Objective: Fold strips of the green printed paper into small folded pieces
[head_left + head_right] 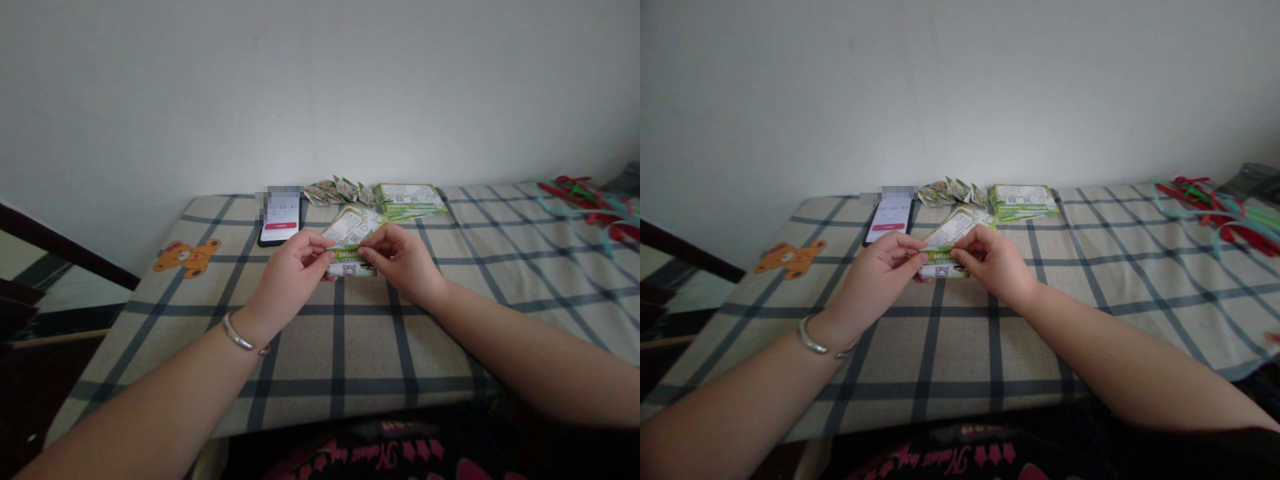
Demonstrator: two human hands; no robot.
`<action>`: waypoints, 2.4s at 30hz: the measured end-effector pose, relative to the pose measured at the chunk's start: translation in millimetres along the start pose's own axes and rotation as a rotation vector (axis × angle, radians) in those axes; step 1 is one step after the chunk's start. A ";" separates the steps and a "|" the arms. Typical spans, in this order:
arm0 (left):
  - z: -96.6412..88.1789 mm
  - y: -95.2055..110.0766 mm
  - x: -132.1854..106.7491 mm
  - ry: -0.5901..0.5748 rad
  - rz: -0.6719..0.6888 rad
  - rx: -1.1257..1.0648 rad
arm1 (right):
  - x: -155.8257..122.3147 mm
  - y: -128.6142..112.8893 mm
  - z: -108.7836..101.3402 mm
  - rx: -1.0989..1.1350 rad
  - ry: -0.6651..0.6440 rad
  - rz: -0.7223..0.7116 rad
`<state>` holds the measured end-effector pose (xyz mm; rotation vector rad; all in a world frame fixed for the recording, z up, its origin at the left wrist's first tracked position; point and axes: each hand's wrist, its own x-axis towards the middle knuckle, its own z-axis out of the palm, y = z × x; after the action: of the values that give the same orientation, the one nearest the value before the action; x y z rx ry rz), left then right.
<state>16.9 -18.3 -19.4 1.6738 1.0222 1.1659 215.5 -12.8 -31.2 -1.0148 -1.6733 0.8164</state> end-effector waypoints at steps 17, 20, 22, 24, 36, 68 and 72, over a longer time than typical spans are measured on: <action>-5.1 7.3 -8.1 -0.050 0.434 0.675 | -4.6 -10.3 -6.9 -0.496 -0.119 -0.202; -3.8 5.9 -10.5 -0.020 0.392 0.631 | -5.5 -13.0 -6.6 -0.526 -0.112 -0.232; -3.0 4.7 -11.1 0.015 0.326 0.565 | -6.2 -14.5 -6.2 -0.505 -0.084 -0.239; -2.7 4.1 -10.8 0.028 0.277 0.507 | -6.8 -15.8 -5.9 -0.495 -0.055 -0.258; -2.3 4.7 -5.0 -0.010 0.274 0.377 | -5.9 -20.1 -13.3 -0.577 0.100 -0.385; -5.6 2.1 3.8 -0.012 0.112 0.321 | -7.5 -22.5 -13.5 -0.584 0.112 -0.410; -4.0 6.6 -1.9 -0.044 0.136 0.274 | -6.5 -20.2 -11.5 -0.573 0.130 -0.373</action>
<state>13.6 -21.5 -12.8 2.0023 1.0928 1.1076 222.6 -26.7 -12.7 -1.0528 -1.9470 0.0163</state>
